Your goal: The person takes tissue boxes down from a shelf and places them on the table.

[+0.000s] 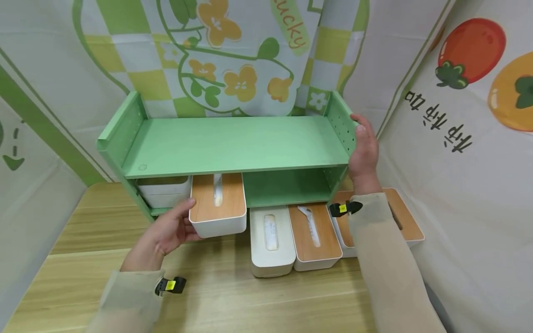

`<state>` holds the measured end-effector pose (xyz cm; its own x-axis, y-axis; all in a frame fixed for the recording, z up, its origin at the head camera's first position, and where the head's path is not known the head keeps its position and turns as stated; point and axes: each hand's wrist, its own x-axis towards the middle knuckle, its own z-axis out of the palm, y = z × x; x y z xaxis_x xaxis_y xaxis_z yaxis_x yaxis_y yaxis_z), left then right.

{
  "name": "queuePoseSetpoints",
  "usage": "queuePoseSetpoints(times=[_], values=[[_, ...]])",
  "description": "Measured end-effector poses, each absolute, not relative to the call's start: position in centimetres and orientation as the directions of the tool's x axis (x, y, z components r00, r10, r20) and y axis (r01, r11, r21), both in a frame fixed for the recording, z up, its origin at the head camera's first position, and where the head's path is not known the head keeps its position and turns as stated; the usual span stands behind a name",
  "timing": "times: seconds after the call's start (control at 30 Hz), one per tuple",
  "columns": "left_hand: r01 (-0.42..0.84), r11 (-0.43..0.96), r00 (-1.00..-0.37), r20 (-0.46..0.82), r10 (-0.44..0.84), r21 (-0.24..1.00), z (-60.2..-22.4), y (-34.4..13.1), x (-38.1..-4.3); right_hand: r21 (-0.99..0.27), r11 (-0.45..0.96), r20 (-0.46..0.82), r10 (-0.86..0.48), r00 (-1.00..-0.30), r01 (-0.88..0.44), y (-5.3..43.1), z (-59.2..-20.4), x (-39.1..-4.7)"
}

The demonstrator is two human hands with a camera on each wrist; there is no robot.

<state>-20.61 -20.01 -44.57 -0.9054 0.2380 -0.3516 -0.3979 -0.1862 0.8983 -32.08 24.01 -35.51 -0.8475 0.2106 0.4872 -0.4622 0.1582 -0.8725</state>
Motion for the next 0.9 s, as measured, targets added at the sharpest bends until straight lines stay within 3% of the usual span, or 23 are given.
queuePoseSetpoints(times=[0.67, 0.9], values=[[-0.396, -0.09, -0.895, -0.362, 0.26, 0.914, -44.6, -20.4, -17.2, -0.884, 0.155, 0.465, 0.216, -0.858, -0.441, 24.0, -35.5, -32.0], [-0.361, -0.119, -0.902, -0.315, 0.295, 0.925, -45.0, -20.7, -15.7, -0.885, 0.142, 0.464, 0.214, -0.859, -0.443, 24.0, -35.5, -32.1]])
